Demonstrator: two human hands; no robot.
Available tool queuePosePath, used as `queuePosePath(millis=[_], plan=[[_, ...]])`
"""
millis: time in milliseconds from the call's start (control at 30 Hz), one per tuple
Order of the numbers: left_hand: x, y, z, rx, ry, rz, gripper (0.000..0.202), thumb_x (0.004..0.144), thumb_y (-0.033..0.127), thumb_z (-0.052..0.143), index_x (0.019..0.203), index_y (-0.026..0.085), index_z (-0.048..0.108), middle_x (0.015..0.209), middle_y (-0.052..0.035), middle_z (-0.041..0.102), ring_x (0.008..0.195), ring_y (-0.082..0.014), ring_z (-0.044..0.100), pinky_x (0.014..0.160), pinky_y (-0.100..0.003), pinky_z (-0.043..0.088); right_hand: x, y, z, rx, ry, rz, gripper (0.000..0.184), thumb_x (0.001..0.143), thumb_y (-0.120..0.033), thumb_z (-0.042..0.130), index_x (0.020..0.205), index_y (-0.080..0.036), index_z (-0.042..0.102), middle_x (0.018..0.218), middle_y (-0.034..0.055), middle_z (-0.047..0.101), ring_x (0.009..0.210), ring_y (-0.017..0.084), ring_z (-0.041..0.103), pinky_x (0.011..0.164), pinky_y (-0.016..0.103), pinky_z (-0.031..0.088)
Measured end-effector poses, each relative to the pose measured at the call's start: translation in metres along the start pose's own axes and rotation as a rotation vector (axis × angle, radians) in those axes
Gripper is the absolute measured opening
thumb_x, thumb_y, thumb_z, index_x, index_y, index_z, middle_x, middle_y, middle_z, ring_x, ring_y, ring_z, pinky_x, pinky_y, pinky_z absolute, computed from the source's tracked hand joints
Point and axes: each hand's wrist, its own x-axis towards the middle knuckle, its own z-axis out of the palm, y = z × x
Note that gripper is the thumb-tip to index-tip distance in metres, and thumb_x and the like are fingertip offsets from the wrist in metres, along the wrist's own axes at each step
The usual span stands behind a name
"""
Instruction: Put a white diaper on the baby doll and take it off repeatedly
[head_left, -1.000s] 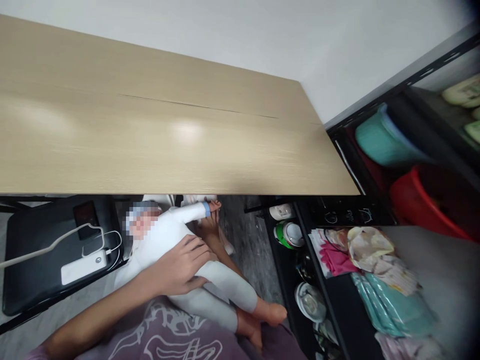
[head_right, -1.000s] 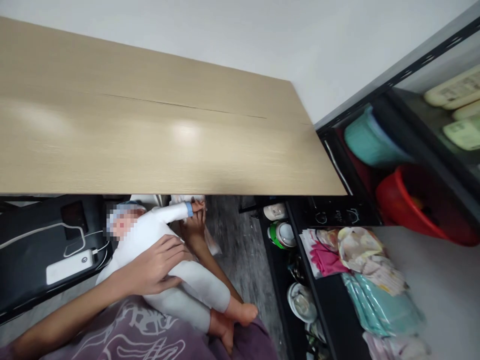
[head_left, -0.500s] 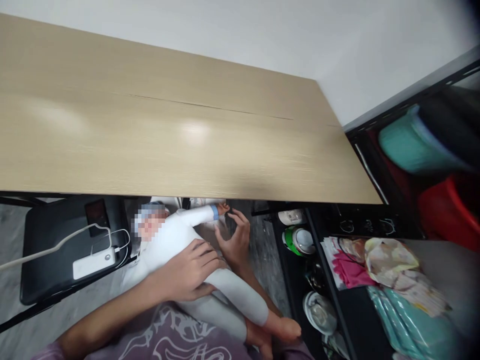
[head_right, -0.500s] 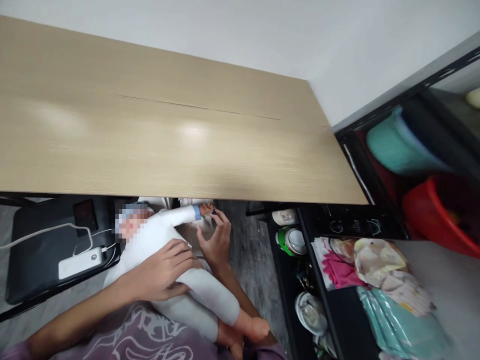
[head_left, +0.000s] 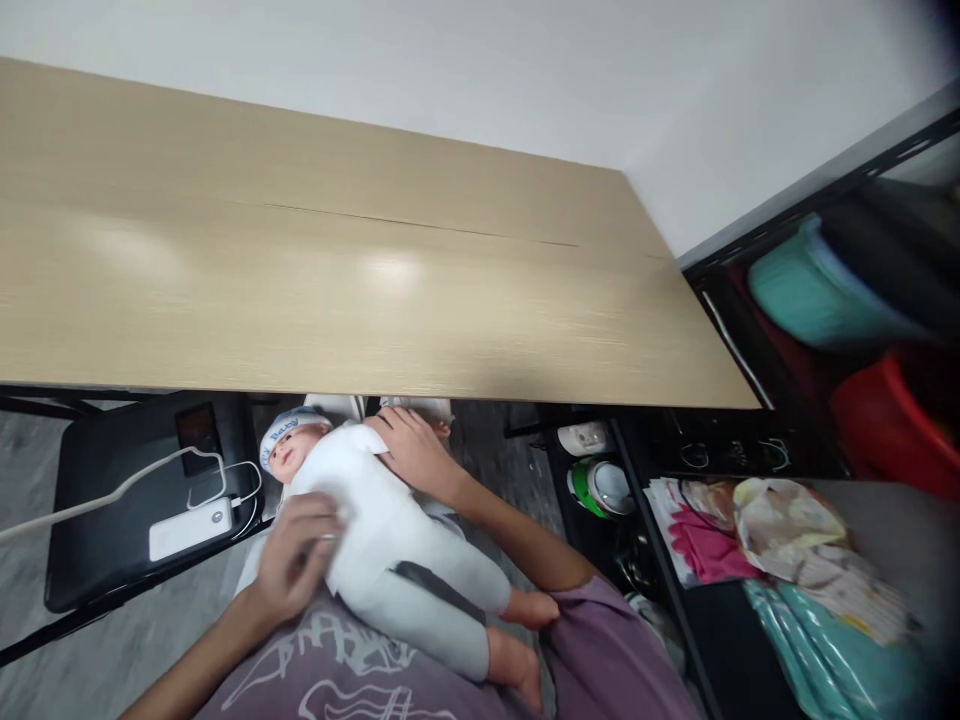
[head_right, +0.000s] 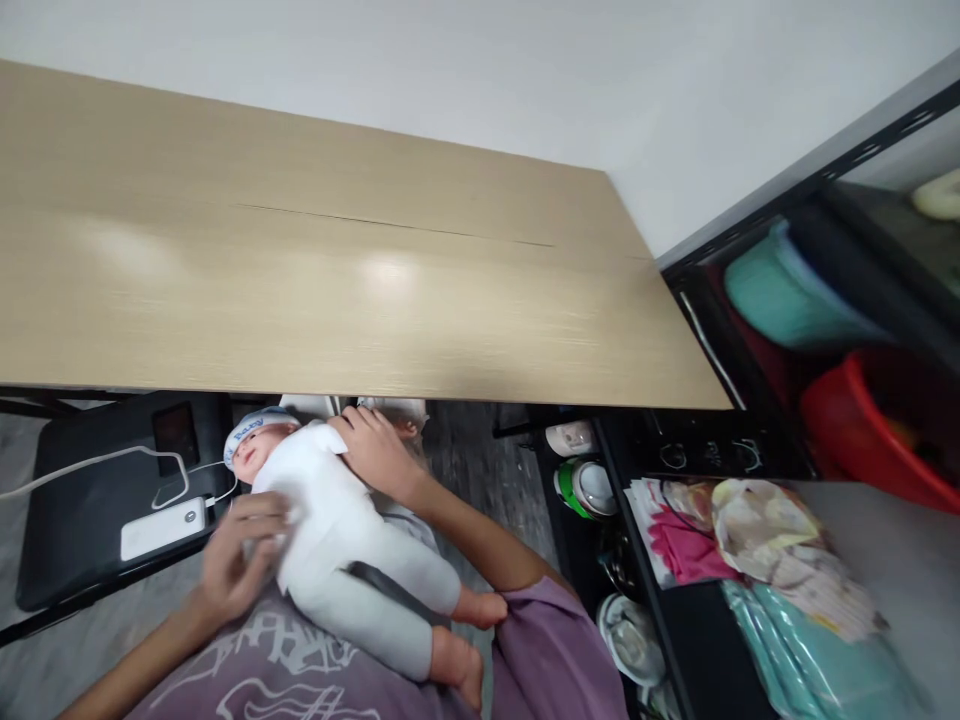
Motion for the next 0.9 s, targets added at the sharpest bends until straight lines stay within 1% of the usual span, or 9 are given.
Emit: queuePosePath(millis=[33,100,167,233,300,400,533,733,900], plan=[[-0.023,-0.009,-0.011,0.091,0.159,-0.154,0.013,0.116,0.032,0.057,0.121,0.029,0.069,0.116,-0.0088,0.074,0.113,-0.0304,0.075,0.101,-0.05,0.066,0.0,-0.003,-0.003,-0.006,0.005,-0.019,0.029,0.117,-0.022,0.057,0.142,-0.017,0.068,0.132,0.0139,0.074,0.121,0.033,0.066,0.106,0.047,0.055],[-0.063,-0.024,-0.03,0.159,0.225,-0.552,0.024,0.112,0.046,0.066,0.125,0.027,0.068,0.128,-0.0114,0.073,0.127,-0.0361,0.074,0.11,-0.057,0.065,0.003,-0.009,-0.006,0.004,0.01,-0.051,0.029,0.118,-0.022,0.056,0.143,-0.016,0.068,0.131,0.0137,0.073,0.119,0.032,0.065,0.104,0.046,0.055],[-0.087,-0.031,-0.04,0.076,0.153,-0.888,0.045,0.107,0.062,0.069,0.136,0.027,0.068,0.142,-0.0137,0.075,0.134,-0.0412,0.075,0.11,-0.059,0.067,0.007,-0.015,-0.009,0.03,0.024,-0.068,0.029,0.119,-0.022,0.055,0.143,-0.018,0.069,0.131,0.0131,0.074,0.119,0.032,0.065,0.105,0.046,0.055],[-0.096,-0.031,-0.042,-0.025,0.034,-1.041,0.056,0.1,0.072,0.073,0.137,0.03,0.072,0.145,-0.012,0.079,0.135,-0.0455,0.076,0.111,-0.064,0.068,0.011,-0.02,-0.015,0.054,0.048,-0.098,0.031,0.12,-0.021,0.053,0.145,-0.02,0.07,0.134,0.0124,0.074,0.121,0.031,0.065,0.107,0.046,0.055],[-0.094,-0.025,-0.036,-0.068,-0.034,-1.038,0.062,0.09,0.074,0.082,0.134,0.031,0.074,0.142,-0.0097,0.082,0.135,-0.0486,0.077,0.117,-0.07,0.063,0.01,-0.025,-0.026,0.071,0.087,-0.148,0.034,0.121,-0.022,0.049,0.148,-0.022,0.069,0.136,0.0116,0.074,0.125,0.03,0.065,0.11,0.045,0.054],[-0.081,-0.008,-0.029,-0.09,0.03,-0.977,0.078,0.083,0.069,0.088,0.145,0.026,0.068,0.139,-0.0134,0.083,0.137,-0.0485,0.076,0.122,-0.071,0.059,-0.007,-0.028,-0.052,0.107,0.169,-0.194,0.037,0.121,-0.027,0.049,0.152,-0.025,0.069,0.14,0.0105,0.075,0.128,0.031,0.066,0.112,0.046,0.054],[-0.051,0.011,-0.041,-0.128,0.041,-0.874,0.075,0.09,0.061,0.087,0.149,0.023,0.061,0.141,-0.0164,0.08,0.135,-0.0435,0.077,0.114,-0.061,0.066,-0.048,-0.017,-0.084,0.083,0.278,0.047,0.045,0.114,-0.037,0.063,0.158,-0.027,0.067,0.133,0.0121,0.079,0.116,0.036,0.071,0.1,0.049,0.058],[0.039,0.015,-0.066,-0.102,-0.234,-0.598,0.044,0.099,0.053,0.078,0.125,0.022,0.062,0.109,-0.0074,0.083,0.098,-0.0302,0.081,0.082,-0.038,0.067,-0.093,0.027,-0.106,0.216,0.251,0.282,0.042,0.103,-0.029,0.068,0.144,-0.032,0.069,0.124,0.008,0.083,0.109,0.036,0.078,0.084,0.045,0.059],[0.109,0.002,-0.067,0.01,-0.324,-0.515,0.048,0.103,0.061,0.071,0.131,0.023,0.061,0.114,-0.0056,0.084,0.099,-0.0293,0.081,0.084,-0.035,0.061,-0.107,0.06,-0.107,0.327,0.274,0.309,0.041,0.105,-0.04,0.072,0.144,-0.031,0.068,0.129,0.0088,0.083,0.113,0.036,0.081,0.092,0.046,0.061]])
